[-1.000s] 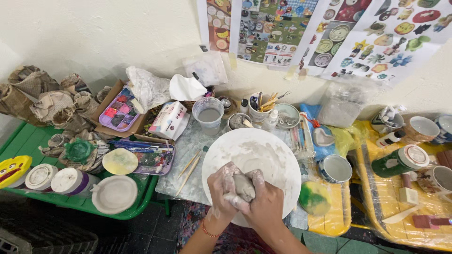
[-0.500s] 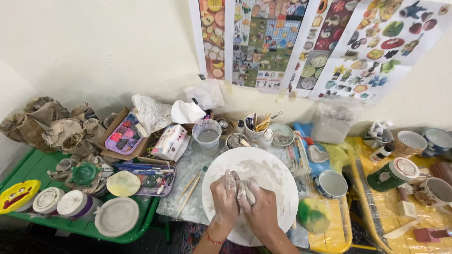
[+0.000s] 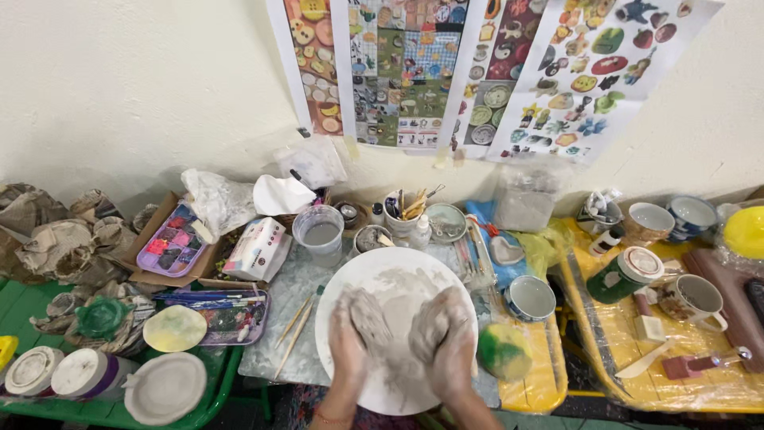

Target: The person works with a piece of clay on a plate by hand, repeatedly pressing, rolling, and shaping it into a sphere and then a cylinder.

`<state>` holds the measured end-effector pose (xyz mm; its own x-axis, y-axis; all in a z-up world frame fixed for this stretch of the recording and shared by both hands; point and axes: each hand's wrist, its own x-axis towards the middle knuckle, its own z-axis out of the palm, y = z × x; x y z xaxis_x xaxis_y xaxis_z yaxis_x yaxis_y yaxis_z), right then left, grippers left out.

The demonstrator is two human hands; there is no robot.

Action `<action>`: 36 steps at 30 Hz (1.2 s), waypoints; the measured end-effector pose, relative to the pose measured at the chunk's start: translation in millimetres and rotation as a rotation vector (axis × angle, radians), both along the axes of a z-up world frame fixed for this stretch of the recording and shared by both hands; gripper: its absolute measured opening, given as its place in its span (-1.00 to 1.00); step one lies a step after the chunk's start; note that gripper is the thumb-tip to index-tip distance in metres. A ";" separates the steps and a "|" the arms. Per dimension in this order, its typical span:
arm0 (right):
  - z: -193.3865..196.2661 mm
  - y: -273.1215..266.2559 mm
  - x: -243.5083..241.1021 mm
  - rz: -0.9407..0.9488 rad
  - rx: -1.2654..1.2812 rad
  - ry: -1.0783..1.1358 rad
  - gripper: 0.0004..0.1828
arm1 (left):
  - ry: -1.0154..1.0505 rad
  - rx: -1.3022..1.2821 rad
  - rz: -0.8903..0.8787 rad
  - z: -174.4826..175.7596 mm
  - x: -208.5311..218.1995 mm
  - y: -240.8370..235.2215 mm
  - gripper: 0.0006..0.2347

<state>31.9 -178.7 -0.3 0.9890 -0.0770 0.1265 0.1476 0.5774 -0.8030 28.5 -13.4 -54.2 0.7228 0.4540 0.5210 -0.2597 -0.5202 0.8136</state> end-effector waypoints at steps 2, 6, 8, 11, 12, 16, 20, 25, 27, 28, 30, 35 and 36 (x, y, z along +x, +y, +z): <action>36.2 -13.7 8.8 0.096 0.081 0.146 -0.55 | 0.127 -0.480 -0.100 20.3 11.4 17.6 -0.57; 63.0 -35.8 25.7 0.160 0.036 0.275 -0.56 | 0.257 -0.896 -0.155 50.6 2.4 44.6 -0.63; 38.0 -37.1 26.5 0.197 -0.079 0.142 -0.68 | 0.004 -0.907 -0.350 58.3 4.0 56.3 -0.62; -5.5 -45.2 18.0 0.290 -0.119 0.120 -0.57 | 0.046 -0.962 -0.351 60.2 3.5 69.0 -0.64; -16.7 -44.6 12.0 0.362 -0.082 0.035 -0.52 | 0.011 -0.981 -0.369 58.9 2.4 72.4 -0.64; -41.5 -34.9 3.8 0.403 0.093 0.069 -0.37 | -0.020 -0.973 -0.302 37.9 1.8 95.7 -0.60; -30.7 -40.2 17.4 0.033 -0.042 0.394 -0.53 | 0.121 -0.042 0.199 23.0 18.1 129.2 -0.57; 17.3 -94.5 72.7 0.035 -0.515 0.363 -0.42 | 0.500 0.267 0.204 61.3 36.1 140.7 -0.58; 35.3 -113.9 94.2 0.040 -0.834 0.203 -0.49 | 0.563 0.288 0.196 67.1 42.5 138.4 -0.56; 38.8 -117.0 102.6 0.002 -1.007 0.091 -0.48 | 0.574 0.291 0.176 67.2 45.0 137.8 -0.54; 37.0 -121.3 117.2 -0.077 -1.344 -0.144 -0.44 | 0.571 0.313 0.158 65.4 48.2 136.9 -0.49; 4.3 -126.4 153.5 0.272 -1.864 -0.507 -0.24 | 0.529 0.331 0.166 72.1 44.4 130.0 -0.40; -0.8 -124.8 159.7 0.299 -1.867 -0.623 -0.13 | 0.557 0.326 0.167 75.3 41.6 128.0 -0.39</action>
<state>191.6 -303.5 -1.2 0.7390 0.6647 0.1099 0.6704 -0.7093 -0.2180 70.1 114.6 21.1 0.8575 0.4651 0.2198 0.2588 -0.7593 0.5970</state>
